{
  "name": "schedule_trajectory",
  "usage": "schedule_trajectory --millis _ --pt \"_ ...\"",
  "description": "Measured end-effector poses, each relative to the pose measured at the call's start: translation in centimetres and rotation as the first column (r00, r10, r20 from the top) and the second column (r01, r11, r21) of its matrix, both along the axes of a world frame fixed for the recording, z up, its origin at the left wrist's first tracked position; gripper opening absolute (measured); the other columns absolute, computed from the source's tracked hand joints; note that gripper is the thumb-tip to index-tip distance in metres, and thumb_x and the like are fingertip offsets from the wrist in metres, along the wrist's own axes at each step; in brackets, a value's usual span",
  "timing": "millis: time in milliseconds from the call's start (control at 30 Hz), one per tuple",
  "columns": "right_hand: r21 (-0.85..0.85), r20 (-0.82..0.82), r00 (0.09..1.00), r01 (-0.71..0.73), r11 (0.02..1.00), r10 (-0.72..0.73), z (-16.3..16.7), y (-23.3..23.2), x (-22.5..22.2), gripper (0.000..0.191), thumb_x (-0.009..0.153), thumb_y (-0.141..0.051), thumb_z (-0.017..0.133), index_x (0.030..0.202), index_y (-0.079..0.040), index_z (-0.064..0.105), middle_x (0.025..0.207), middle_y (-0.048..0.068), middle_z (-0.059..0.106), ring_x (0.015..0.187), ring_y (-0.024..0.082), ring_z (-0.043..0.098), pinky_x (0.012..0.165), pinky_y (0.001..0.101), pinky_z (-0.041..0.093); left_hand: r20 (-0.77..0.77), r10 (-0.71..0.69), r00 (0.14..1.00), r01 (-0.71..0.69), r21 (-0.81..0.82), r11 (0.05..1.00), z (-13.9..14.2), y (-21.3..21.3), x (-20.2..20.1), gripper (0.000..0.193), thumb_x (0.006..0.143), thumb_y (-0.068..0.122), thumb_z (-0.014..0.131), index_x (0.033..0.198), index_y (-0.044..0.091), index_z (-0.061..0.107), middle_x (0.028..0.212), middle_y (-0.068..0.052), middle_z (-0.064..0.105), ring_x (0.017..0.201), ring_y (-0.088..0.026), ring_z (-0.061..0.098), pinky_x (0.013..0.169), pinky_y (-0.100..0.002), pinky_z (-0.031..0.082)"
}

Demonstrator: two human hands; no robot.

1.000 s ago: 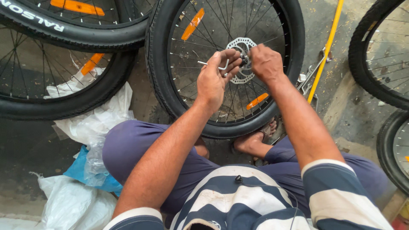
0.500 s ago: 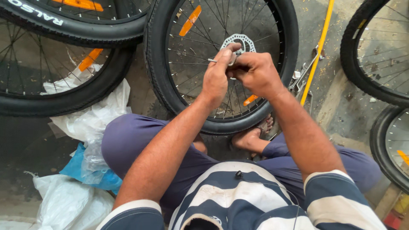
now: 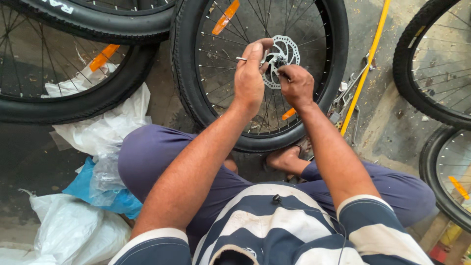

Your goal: The person sits on the floor with a bicycle wheel and uses a hex key to tighten the bolts securing the disc brake rotor to the wheel hub, working around the rotor bolt by bolt. At the end the person lifts and moves the wheel aside.

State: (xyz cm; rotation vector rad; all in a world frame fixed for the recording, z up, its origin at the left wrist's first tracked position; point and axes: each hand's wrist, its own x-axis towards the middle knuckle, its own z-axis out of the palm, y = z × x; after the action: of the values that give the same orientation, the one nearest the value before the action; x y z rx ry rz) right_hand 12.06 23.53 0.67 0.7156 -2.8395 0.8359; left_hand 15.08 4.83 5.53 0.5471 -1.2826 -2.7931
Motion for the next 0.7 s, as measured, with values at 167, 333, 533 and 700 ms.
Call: schedule_trajectory --millis 167,333,533,700 --pt "0.136 -0.038 0.994 0.108 0.985 -0.104 -1.2 -1.0 -0.7 0.015 0.082 -0.011 0.078 0.091 -0.008 0.066 0.081 0.011 0.071 0.077 0.035 0.069 0.068 0.0464 0.054 0.002 -0.012 1.000 0.012 0.030 0.999 0.1 0.3 -0.1 0.041 0.110 0.040 0.042 0.127 0.011 0.066 0.126 -0.001 0.065 0.121 -0.013 0.057 0.101 -0.033 0.045" --pt "0.194 -0.110 0.978 0.195 0.962 -0.176 -2.6 -1.7 -0.5 0.010 0.086 -0.015 0.076 0.091 -0.012 0.068 0.080 0.014 0.071 0.074 0.037 0.070 0.066 0.0481 0.054 0.000 -0.029 1.000 0.029 0.012 0.999 0.1 0.2 0.1 0.042 0.111 0.040 0.042 0.128 0.010 0.067 0.124 -0.002 0.066 0.117 -0.014 0.057 0.097 -0.032 0.047" --pt "0.244 -0.140 0.958 0.277 0.929 -0.249 -4.0 -2.4 -0.4 0.005 0.086 -0.015 0.072 0.090 -0.011 0.072 0.080 0.013 0.072 0.072 0.036 0.070 0.064 0.0479 0.054 -0.014 -0.030 0.999 0.030 0.004 1.000 0.1 0.3 0.2 0.043 0.111 0.040 0.042 0.129 0.009 0.066 0.125 -0.003 0.065 0.119 -0.015 0.058 0.097 -0.033 0.048" --pt "0.250 -0.171 0.960 0.262 0.932 -0.224 -4.7 -2.3 0.0 0.007 0.088 -0.017 0.072 0.091 -0.011 0.075 0.081 0.011 0.072 0.075 0.035 0.070 0.065 0.0473 0.054 -0.022 -0.035 0.999 0.036 0.022 0.999 0.2 0.4 0.3 0.043 0.111 0.040 0.042 0.130 0.008 0.065 0.127 -0.004 0.065 0.123 -0.015 0.058 0.101 -0.034 0.047"
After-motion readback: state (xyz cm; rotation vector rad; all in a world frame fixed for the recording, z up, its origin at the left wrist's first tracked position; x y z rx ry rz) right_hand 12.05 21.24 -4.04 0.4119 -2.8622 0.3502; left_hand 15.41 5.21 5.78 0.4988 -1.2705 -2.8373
